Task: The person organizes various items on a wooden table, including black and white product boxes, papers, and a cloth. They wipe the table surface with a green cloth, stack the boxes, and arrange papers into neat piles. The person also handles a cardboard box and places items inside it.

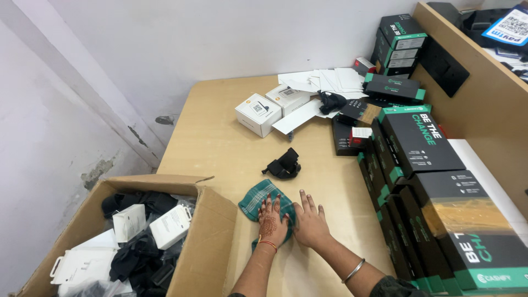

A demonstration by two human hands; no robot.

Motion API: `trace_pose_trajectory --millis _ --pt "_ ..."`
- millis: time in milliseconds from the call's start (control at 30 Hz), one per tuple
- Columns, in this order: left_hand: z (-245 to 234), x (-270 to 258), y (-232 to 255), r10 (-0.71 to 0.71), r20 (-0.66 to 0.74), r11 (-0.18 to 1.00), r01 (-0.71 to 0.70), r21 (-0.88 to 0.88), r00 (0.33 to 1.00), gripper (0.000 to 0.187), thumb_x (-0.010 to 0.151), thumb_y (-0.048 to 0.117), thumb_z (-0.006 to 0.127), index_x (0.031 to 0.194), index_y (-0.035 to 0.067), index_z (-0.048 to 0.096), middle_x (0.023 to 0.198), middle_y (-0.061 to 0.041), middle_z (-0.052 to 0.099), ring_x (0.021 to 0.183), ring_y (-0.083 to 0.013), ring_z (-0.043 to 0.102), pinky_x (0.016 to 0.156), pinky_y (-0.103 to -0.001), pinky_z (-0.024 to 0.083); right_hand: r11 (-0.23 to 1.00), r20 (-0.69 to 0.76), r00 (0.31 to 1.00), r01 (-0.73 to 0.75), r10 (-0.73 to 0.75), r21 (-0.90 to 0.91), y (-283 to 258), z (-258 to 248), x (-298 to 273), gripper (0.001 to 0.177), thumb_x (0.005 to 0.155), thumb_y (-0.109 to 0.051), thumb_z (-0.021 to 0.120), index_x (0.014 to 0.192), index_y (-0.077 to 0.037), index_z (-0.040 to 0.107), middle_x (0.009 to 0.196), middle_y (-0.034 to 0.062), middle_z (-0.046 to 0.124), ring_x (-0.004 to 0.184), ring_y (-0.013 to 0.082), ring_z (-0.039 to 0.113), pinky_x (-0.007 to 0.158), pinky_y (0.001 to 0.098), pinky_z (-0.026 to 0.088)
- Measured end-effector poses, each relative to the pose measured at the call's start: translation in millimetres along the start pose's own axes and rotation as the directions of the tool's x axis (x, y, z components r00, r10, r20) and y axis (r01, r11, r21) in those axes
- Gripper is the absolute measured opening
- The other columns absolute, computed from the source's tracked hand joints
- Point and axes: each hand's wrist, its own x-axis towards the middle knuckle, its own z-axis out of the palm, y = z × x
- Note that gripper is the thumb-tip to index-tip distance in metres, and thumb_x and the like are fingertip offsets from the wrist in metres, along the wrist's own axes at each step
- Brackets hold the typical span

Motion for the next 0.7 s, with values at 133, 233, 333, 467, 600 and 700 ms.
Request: trace_pose_trajectory --millis 133,233,333,467,600,700 --pt "-8 14 -14 0.033 0.011 0.999 -0.033 0.002 0.999 0.076 0.093 0.028 0.067 0.158 0.016 0.028 0.167 -0.016 0.015 0.152 -0.0409 0.016 0.124 -0.054 0.014 1.0 -0.05 0.999 0.002 -0.001 0.006 -7 1 48 0.078 0.09 -0.037 0.073 0.152 -0.014 0.033 0.17 0.0145 0.001 0.157 0.0314 0.006 0.124 0.0572 0.018" --pt "-7 30 -24 0.072 -0.006 0.997 -0.072 0.029 0.997 0.075 0.093 0.026 0.067 0.156 0.013 0.03 0.166 -0.018 0.016 0.152 -0.0418 0.017 0.123 -0.054 0.014 0.999 -0.051 0.999 -0.018 0.015 -0.048 -9 -4 84 0.087 0.085 -0.035 0.078 0.154 -0.013 0.029 0.17 0.0148 0.001 0.158 0.0317 0.004 0.125 0.0554 0.016" --pt "-8 56 -26 0.07 0.029 0.997 -0.071 0.025 0.997 0.074 0.093 0.025 0.067 0.156 0.013 0.03 0.166 -0.017 0.016 0.152 -0.0411 0.016 0.124 -0.054 0.013 0.997 -0.169 0.985 0.014 -0.026 -0.074 -7 -7 126 0.091 0.083 -0.033 0.079 0.155 -0.014 0.027 0.168 0.0147 0.005 0.157 0.0327 0.006 0.125 0.0529 0.016" --pt "-11 91 -31 0.121 0.084 0.99 -0.127 0.059 0.989 0.075 0.094 0.027 0.066 0.157 0.011 0.029 0.165 -0.018 0.016 0.153 -0.0409 0.014 0.125 -0.053 0.01 0.991 -0.21 0.977 -0.004 -0.024 -0.134 -1 -10 187 0.102 0.076 -0.028 0.084 0.157 -0.011 0.024 0.168 0.0162 0.009 0.156 0.0333 0.01 0.124 0.0487 0.019" --pt "-12 118 -40 0.148 0.085 0.985 -0.155 0.072 0.985 0.075 0.098 0.037 0.06 0.157 0.009 0.025 0.165 -0.017 0.015 0.152 -0.0388 0.013 0.123 -0.051 0.009 0.989 -0.082 0.995 -0.07 0.059 -0.129 9 -27 232 0.129 0.062 -0.038 0.096 0.16 -0.01 0.017 0.167 0.0165 0.013 0.154 0.0339 0.018 0.122 0.043 0.029" --pt "-13 121 -41 0.133 0.061 0.987 -0.138 0.083 0.989 0.075 0.097 0.04 0.056 0.157 0.009 0.024 0.166 -0.013 0.015 0.151 -0.0357 0.015 0.122 -0.048 0.01 0.988 0.024 0.997 -0.066 0.07 -0.139 16 -40 256 0.149 0.047 -0.045 0.1 0.164 -0.011 0.015 0.16 0.016 0.028 0.148 0.0331 0.033 0.12 0.0395 0.037"
